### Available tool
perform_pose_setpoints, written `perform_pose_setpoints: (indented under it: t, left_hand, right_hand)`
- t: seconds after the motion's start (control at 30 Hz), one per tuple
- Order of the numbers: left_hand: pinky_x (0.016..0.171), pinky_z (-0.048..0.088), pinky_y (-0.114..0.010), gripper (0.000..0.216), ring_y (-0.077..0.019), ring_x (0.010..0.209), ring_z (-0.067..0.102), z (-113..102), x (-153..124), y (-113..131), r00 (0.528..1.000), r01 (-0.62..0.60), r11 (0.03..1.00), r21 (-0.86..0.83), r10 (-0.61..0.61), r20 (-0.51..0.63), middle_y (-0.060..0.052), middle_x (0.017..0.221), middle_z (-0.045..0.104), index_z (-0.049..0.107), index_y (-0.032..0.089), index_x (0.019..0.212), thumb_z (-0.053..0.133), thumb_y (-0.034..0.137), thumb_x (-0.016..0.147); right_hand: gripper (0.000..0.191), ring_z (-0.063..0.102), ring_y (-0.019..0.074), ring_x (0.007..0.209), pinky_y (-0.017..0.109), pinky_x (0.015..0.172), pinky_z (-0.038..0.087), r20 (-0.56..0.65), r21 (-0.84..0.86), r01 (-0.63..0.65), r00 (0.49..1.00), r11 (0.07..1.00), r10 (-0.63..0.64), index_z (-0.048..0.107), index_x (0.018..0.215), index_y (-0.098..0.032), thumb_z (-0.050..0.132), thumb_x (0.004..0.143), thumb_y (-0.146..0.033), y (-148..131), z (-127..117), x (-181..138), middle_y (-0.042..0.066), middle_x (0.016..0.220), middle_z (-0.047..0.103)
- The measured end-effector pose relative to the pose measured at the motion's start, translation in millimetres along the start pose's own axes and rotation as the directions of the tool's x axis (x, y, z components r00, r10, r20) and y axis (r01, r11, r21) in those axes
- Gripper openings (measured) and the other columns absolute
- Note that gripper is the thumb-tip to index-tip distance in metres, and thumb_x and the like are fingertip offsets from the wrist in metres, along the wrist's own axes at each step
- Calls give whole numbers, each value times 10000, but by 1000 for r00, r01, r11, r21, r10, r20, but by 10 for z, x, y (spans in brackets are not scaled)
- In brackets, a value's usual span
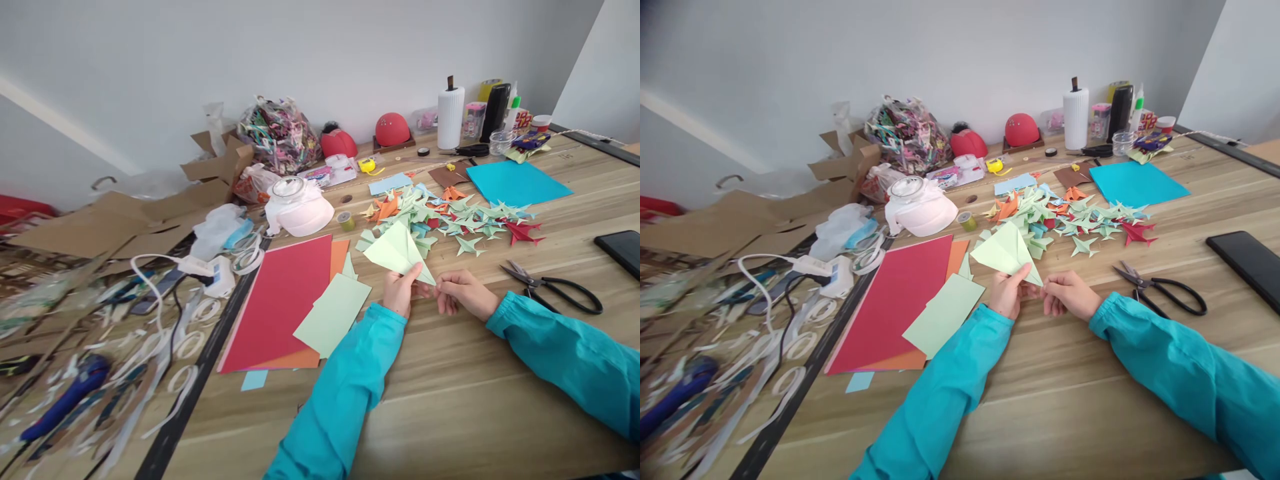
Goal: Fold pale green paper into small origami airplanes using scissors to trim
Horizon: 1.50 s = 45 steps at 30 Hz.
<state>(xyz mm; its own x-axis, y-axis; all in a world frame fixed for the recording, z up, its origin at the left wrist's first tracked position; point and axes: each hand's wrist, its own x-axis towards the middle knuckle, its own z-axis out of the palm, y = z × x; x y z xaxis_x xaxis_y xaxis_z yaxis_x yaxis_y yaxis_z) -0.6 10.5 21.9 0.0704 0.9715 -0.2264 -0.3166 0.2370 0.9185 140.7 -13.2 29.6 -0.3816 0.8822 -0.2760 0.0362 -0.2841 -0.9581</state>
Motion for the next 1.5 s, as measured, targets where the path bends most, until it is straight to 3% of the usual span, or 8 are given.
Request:
perform_pose_setpoints:
  t: [0.27,0.4,0.67,0.87,1.03,1.27,1.37,1.5]
  left_hand:
    - [364,400,-239,337,-138,411,545,-35,5,-30,999,-33,998,44,31,43,-26,519,613,633,118,653,732,436,601]
    - [372,416,-237,377,-130,402,531,-52,14,-64,995,-37,997,70,30,93,-23,472,579,624,107,598,724,471,608]
    - [353,403,-219,366,-84,350,472,12,-25,-19,999,-37,999,-14,37,-32,-22,520,603,607,100,597,735,443,592]
    - [357,399,-223,348,-90,360,484,20,-29,-23,998,-38,999,-25,36,-55,-22,537,613,629,99,647,743,422,587]
    - [394,439,-239,373,-126,429,547,20,-25,-15,996,-50,998,-33,47,-78,-30,550,623,648,100,709,743,440,589]
    - [472,495,-267,440,-170,553,617,4,16,27,990,-37,993,-111,21,-142,-26,654,663,621,160,959,744,393,607]
    - [422,467,-247,455,-158,521,603,6,13,26,992,-40,994,-100,28,-123,-23,655,663,622,156,956,744,403,594]
    - [350,406,-233,421,-154,459,569,-9,8,-3,999,-6,999,-50,3,-45,-25,589,645,647,132,852,759,416,563]
  right_hand:
    - [325,518,91,391,205,406,385,-5,10,59,998,998,-59,540,671,-157,516,744,-473,7,15,-8,18,507,632]
    - [407,522,89,414,204,416,393,4,-80,102,995,992,-102,517,663,-165,516,755,-561,41,13,13,10,522,623]
    - [393,392,67,348,196,390,316,13,-262,191,981,946,-195,473,621,-191,465,807,-537,51,3,-20,-52,389,500]
    - [378,356,67,340,208,396,290,-10,-346,209,974,915,-226,462,579,-196,466,821,-486,45,14,-23,-60,358,458]
    - [354,363,63,345,205,410,296,-18,-296,209,974,932,-224,470,575,-193,502,802,-462,38,15,-22,-61,355,471]
    - [366,405,65,348,197,385,308,-64,-114,134,988,984,-142,473,547,-184,580,734,-480,32,20,-32,-37,387,516]
    - [325,482,83,412,209,425,376,-89,-30,178,980,984,-180,525,656,-172,591,733,-481,45,23,-18,-13,499,590]
    - [286,515,106,457,230,449,424,-205,33,283,941,959,-271,503,939,-199,537,796,-443,88,23,10,-41,558,578]
